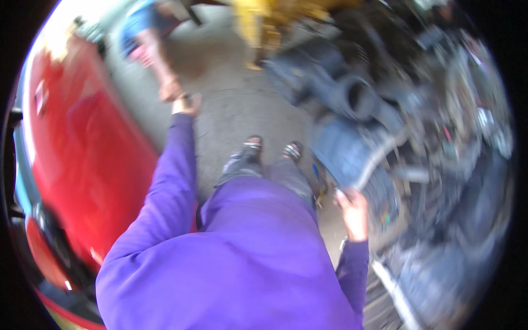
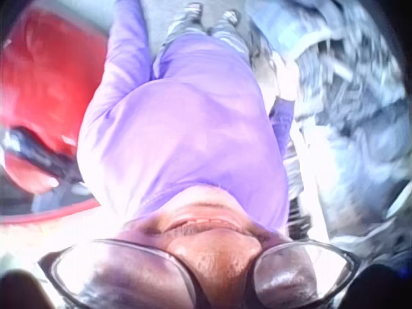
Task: The person walks to a red car with its hood open and works on the engine bay wiring. They strip wire ends, connect wires to a component, and secure the connections with zip ties.
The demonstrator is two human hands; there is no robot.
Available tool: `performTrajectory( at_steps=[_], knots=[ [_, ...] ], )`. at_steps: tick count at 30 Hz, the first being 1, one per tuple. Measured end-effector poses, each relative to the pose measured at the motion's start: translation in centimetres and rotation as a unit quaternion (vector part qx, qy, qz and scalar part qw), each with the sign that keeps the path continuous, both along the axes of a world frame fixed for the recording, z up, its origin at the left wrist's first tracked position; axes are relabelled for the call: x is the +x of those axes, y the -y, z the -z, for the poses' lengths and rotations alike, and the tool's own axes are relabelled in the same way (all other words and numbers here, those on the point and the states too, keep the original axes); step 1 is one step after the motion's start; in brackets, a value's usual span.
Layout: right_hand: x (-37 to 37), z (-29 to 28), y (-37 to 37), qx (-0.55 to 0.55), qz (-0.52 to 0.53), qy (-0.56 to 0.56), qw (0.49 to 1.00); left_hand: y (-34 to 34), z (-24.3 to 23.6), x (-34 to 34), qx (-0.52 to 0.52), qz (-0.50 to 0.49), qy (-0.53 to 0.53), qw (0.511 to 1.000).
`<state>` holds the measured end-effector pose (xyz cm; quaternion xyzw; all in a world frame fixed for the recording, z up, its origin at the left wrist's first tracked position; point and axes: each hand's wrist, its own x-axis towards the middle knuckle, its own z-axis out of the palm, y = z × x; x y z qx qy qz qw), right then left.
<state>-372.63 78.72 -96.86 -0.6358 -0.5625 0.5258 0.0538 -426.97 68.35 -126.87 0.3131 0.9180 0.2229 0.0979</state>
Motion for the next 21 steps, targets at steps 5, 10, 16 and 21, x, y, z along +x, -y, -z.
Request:
performTrajectory(
  at_steps=[5, 10, 16, 21],
  knots=[
    [2.3, 1.0, 3.5, 0.032, 0.037, -0.068, 0.996, 4.1, 4.1, -7.0, -0.194, 0.163, 0.150, 0.956],
    [4.5, 1.3, 6.9, -0.019, 0.139, -0.075, 0.987, -1.0, -2.3, 0.7, 0.194, -0.150, 0.470, 0.848],
    [9.7, 3.0, 11.1, 0.010, 0.186, -0.042, 0.982, -10.8, -21.2, 22.5, 0.221, 0.095, 0.494, 0.836],
    [13.7, 3.6, 10.6, 0.042, 0.203, 0.013, 0.978, -17.9, -29.0, 44.6, 0.123, 0.535, 0.447, 0.706]
  ],
)
